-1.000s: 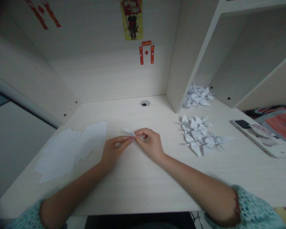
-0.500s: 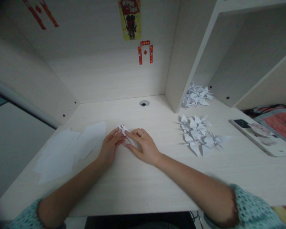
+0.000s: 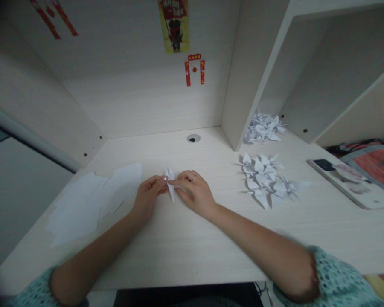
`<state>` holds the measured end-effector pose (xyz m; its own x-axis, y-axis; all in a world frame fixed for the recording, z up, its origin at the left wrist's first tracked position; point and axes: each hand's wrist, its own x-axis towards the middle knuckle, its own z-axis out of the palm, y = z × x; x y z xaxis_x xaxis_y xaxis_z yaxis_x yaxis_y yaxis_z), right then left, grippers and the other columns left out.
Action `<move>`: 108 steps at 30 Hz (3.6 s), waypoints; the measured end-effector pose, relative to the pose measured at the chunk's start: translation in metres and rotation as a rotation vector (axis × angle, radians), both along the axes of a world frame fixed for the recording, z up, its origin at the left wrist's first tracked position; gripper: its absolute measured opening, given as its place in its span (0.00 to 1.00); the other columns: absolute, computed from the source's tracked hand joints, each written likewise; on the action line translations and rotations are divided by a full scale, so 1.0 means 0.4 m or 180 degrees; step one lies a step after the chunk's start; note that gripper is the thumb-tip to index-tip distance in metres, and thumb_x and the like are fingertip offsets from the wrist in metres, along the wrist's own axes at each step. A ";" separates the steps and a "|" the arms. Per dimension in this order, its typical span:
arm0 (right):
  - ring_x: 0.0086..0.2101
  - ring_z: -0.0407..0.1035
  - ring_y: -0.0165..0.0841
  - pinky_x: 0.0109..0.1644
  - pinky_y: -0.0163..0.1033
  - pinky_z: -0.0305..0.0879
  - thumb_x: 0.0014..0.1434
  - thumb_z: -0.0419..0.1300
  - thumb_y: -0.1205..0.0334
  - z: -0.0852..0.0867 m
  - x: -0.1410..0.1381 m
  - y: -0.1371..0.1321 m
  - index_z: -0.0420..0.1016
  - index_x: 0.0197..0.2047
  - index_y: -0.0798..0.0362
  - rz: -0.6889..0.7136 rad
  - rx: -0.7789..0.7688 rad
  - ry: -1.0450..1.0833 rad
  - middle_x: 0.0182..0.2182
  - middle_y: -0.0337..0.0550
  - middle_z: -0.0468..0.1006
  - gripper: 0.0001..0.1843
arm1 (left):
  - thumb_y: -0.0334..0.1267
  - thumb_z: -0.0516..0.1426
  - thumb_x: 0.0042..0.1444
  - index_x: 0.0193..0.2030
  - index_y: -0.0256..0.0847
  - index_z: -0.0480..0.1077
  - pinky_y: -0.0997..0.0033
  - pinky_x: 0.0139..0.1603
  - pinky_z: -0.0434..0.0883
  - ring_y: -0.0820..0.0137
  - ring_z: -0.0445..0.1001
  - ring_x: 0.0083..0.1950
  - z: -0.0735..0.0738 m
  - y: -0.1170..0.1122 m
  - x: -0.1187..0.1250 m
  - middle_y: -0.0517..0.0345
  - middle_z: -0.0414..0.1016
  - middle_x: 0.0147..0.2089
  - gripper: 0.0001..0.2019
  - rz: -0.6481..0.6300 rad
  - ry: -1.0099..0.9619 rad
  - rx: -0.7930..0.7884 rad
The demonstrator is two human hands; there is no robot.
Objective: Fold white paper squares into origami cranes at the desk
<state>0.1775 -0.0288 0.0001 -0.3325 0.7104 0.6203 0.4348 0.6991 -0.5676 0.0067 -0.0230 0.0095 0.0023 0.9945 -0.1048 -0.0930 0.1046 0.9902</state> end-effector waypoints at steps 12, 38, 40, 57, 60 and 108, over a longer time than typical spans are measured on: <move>0.42 0.68 0.36 0.47 0.44 0.66 0.56 0.60 0.66 -0.006 0.002 0.004 0.76 0.43 0.45 -0.0122 -0.0124 0.0165 0.39 0.43 0.74 0.11 | 0.44 0.63 0.45 0.30 0.36 0.72 0.65 0.45 0.73 0.71 0.74 0.33 -0.002 -0.013 0.009 0.58 0.75 0.30 0.13 -0.0279 -0.0250 -0.0101; 0.35 0.70 0.34 0.43 0.42 0.65 0.51 0.66 0.56 -0.014 -0.007 0.015 0.80 0.30 0.49 0.0050 -0.0940 0.1059 0.31 0.43 0.77 0.06 | 0.45 0.63 0.45 0.28 0.38 0.71 0.70 0.39 0.72 0.70 0.76 0.31 0.018 -0.029 0.021 0.60 0.77 0.25 0.12 -0.0322 0.0021 0.0001; 0.35 0.71 0.34 0.42 0.42 0.66 0.49 0.67 0.55 -0.017 -0.009 0.017 0.79 0.29 0.49 0.0063 -0.1028 0.1129 0.31 0.43 0.77 0.07 | 0.45 0.63 0.45 0.29 0.38 0.71 0.70 0.40 0.72 0.70 0.76 0.31 0.016 -0.029 0.021 0.60 0.77 0.26 0.12 -0.0354 0.0001 0.0015; 0.33 0.72 0.34 0.40 0.41 0.67 0.51 0.65 0.58 -0.011 -0.023 0.000 0.78 0.34 0.51 -0.0167 -0.1177 0.1444 0.31 0.43 0.80 0.07 | 0.42 0.60 0.48 0.31 0.39 0.75 0.72 0.39 0.69 0.70 0.74 0.35 0.000 -0.017 0.011 0.57 0.78 0.32 0.08 -0.0306 0.0345 0.0281; 0.34 0.74 0.34 0.42 0.41 0.68 0.50 0.66 0.57 -0.011 -0.024 0.000 0.77 0.39 0.51 -0.0164 -0.1377 0.1625 0.34 0.44 0.80 0.12 | 0.43 0.59 0.50 0.31 0.40 0.75 0.73 0.35 0.67 0.71 0.72 0.33 -0.003 -0.017 0.007 0.58 0.77 0.30 0.09 -0.0226 0.0694 0.0425; 0.31 0.72 0.32 0.37 0.38 0.67 0.50 0.65 0.55 -0.021 -0.024 0.013 0.78 0.37 0.53 0.0104 -0.1849 0.1463 0.30 0.43 0.80 0.13 | 0.46 0.58 0.51 0.27 0.38 0.73 0.75 0.32 0.64 0.73 0.68 0.31 -0.006 -0.003 -0.003 0.59 0.73 0.27 0.12 0.0019 0.0698 0.0533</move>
<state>0.1678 -0.0237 -0.0085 -0.1563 0.9608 0.2291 0.0483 0.2391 -0.9698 0.0053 -0.0244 0.0069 -0.0082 0.9979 0.0638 0.1252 -0.0623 0.9902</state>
